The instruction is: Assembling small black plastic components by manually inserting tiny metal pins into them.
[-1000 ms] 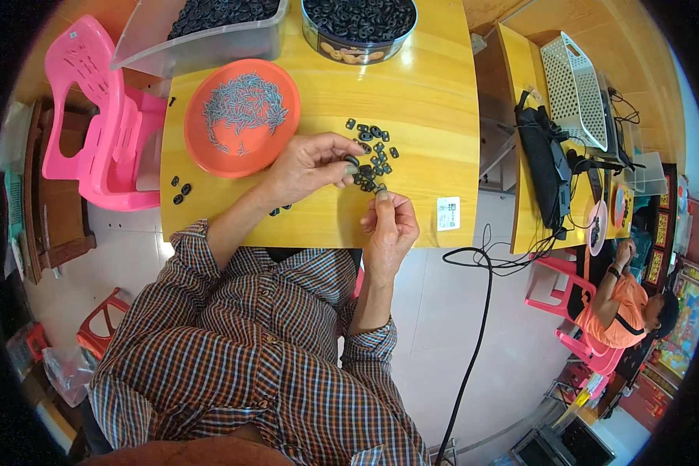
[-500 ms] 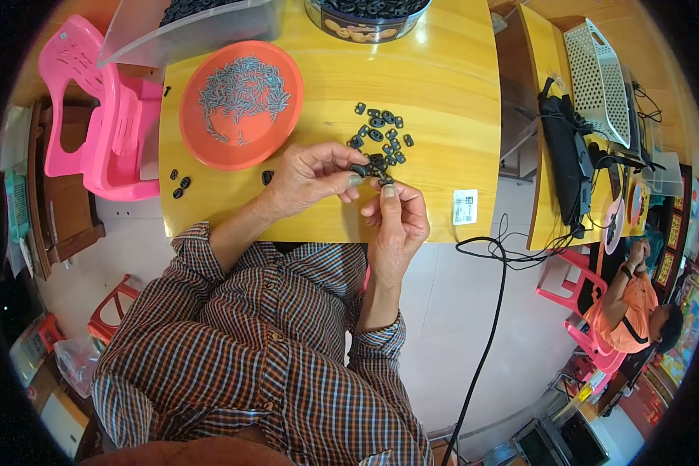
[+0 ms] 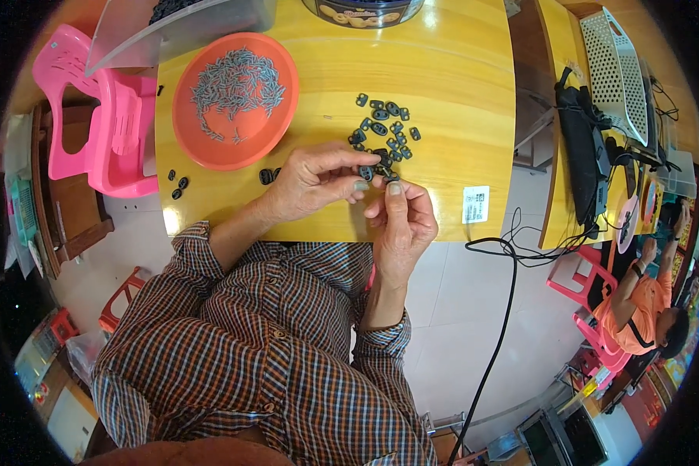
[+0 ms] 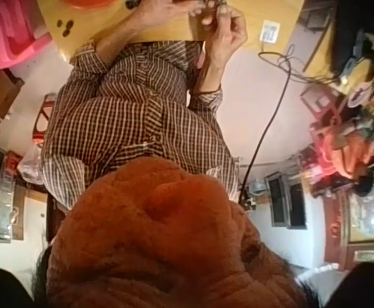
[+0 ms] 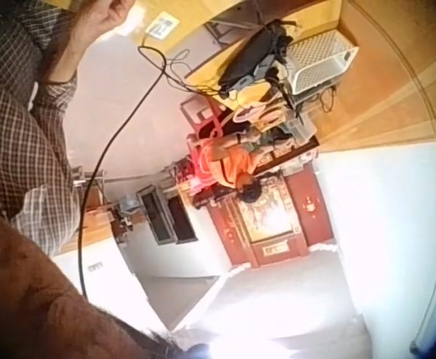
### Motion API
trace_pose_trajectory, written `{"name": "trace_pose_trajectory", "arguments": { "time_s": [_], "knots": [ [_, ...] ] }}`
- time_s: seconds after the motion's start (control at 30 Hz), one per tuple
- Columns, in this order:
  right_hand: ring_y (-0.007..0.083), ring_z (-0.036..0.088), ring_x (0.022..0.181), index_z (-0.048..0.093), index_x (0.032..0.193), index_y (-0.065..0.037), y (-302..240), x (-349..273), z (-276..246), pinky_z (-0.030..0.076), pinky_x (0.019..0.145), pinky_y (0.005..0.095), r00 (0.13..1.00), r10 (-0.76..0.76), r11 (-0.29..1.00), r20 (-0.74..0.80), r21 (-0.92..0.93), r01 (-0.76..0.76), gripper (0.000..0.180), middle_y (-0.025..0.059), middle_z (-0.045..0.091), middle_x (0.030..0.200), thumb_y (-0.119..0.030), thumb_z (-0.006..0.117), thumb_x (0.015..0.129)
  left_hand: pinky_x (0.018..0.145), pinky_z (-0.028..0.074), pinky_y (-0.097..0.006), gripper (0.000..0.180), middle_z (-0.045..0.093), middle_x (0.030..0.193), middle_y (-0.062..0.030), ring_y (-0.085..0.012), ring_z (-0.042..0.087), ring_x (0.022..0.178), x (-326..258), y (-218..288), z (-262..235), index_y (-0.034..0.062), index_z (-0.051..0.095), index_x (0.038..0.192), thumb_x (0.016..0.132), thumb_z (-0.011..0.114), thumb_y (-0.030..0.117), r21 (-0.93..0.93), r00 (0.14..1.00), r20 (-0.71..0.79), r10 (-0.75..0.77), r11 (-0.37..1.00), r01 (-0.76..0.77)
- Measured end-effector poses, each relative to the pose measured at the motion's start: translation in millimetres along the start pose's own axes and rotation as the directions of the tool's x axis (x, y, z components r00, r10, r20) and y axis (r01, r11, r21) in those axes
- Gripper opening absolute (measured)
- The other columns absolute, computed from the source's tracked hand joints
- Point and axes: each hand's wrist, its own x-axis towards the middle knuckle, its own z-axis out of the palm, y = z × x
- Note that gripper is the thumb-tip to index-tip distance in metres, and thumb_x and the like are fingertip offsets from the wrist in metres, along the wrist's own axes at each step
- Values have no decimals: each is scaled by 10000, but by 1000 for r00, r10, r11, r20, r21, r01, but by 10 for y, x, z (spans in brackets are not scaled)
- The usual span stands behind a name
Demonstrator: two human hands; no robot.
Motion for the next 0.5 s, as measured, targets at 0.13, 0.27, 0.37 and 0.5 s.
{"name": "trace_pose_trajectory", "arguments": {
  "time_s": [0.13,0.27,0.37,0.5],
  "knots": [
    [64,516,552,587,875,-17,-30,-12,24,378,489,171,1000,-25,999,-9,-46,25,119,105,672,842,-133,584,902,673,515,-208,345,581,901,-40,-84,607,751,-6,-21,-3,16,593,1185,854,559,-74,-164,999,23,-23,986,27],
    [64,515,546,592,869,-15,-21,-21,27,377,488,173,1000,-26,1000,-18,-19,25,121,105,673,834,-132,591,897,703,516,-209,334,600,937,-41,-89,611,786,1,41,-30,0,575,1200,873,541,-63,-233,993,62,-96,967,108],
    [70,510,544,591,869,-7,-27,-36,24,392,501,176,999,-46,998,-1,-30,46,122,115,672,842,-126,594,893,717,515,-217,326,618,957,-44,-96,613,805,-1,64,-55,-1,564,1210,887,545,-36,-250,985,94,-148,954,167],
    [81,502,539,588,867,4,-27,-54,20,412,520,186,998,-57,998,14,16,57,117,140,667,860,-111,592,891,720,510,-223,314,627,933,-44,-93,610,774,15,78,-71,-6,561,1207,893,557,-7,-311,981,128,-147,933,180]
  ]
}}
